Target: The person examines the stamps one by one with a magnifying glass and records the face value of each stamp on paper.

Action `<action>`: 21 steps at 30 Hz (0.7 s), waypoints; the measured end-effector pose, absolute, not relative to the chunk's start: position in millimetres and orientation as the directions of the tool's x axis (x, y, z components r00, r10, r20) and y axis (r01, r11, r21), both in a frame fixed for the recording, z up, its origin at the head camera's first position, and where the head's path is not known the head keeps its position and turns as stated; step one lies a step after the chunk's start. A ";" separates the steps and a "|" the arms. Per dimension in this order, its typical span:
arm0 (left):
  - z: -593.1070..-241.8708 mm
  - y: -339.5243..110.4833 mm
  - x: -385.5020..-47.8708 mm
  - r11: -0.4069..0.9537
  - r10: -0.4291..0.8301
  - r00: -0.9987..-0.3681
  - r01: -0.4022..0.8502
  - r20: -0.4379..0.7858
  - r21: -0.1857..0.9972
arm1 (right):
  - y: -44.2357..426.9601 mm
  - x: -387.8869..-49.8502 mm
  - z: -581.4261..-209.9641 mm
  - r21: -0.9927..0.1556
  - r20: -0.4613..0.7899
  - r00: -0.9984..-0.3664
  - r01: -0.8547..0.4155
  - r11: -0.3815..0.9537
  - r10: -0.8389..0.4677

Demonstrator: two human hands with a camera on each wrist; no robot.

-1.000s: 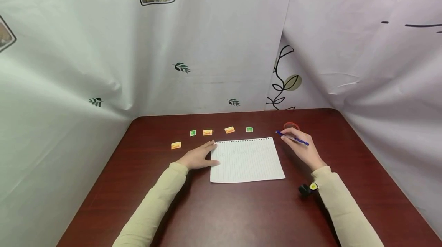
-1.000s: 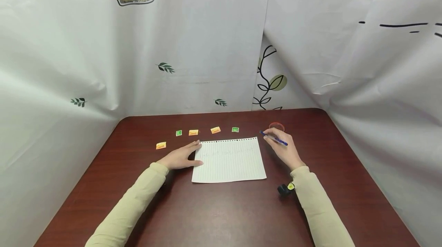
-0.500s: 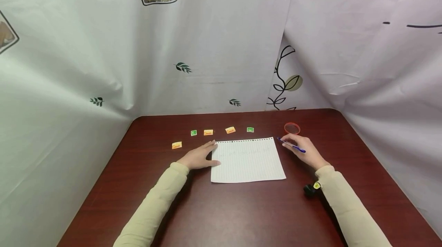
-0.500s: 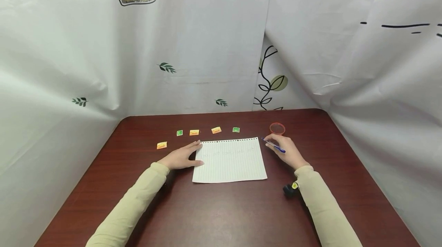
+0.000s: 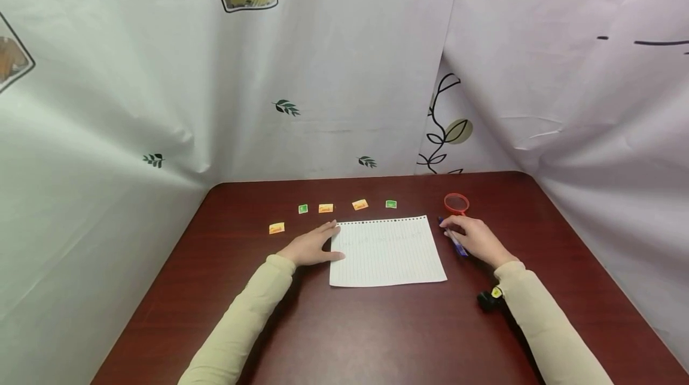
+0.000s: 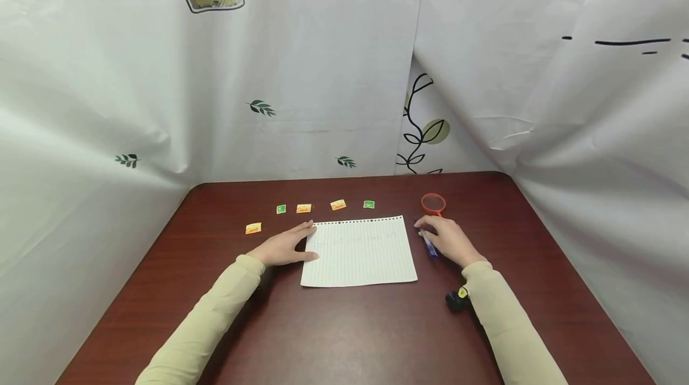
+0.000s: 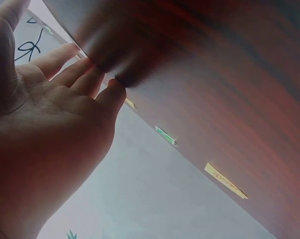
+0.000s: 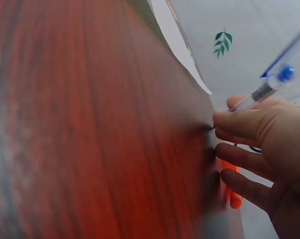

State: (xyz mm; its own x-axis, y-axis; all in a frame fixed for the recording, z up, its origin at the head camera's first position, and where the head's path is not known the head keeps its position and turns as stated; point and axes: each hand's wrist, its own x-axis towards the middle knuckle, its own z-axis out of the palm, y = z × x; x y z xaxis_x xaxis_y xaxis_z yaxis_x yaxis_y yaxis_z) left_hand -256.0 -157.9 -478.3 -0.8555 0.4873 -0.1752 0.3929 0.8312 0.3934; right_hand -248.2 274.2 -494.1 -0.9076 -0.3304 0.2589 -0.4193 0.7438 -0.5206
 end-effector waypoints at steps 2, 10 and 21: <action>-478.4 -157.9 -255.8 0.832 0.486 -0.856 0.392 -0.175 0.391 | 274.2 -248.2 -493.7 -0.513 0.252 -0.907 -0.420 0.749 -0.336; -479.4 -156.8 -256.2 0.835 0.481 -0.860 0.389 -0.172 0.389 | 273.6 -247.4 -492.1 -0.483 0.259 -0.897 -0.442 0.756 -0.358; -478.1 -157.4 -258.5 0.830 0.494 -0.852 0.403 -0.175 0.385 | 269.8 -246.0 -492.3 -0.461 0.212 -0.923 -0.383 0.800 -0.319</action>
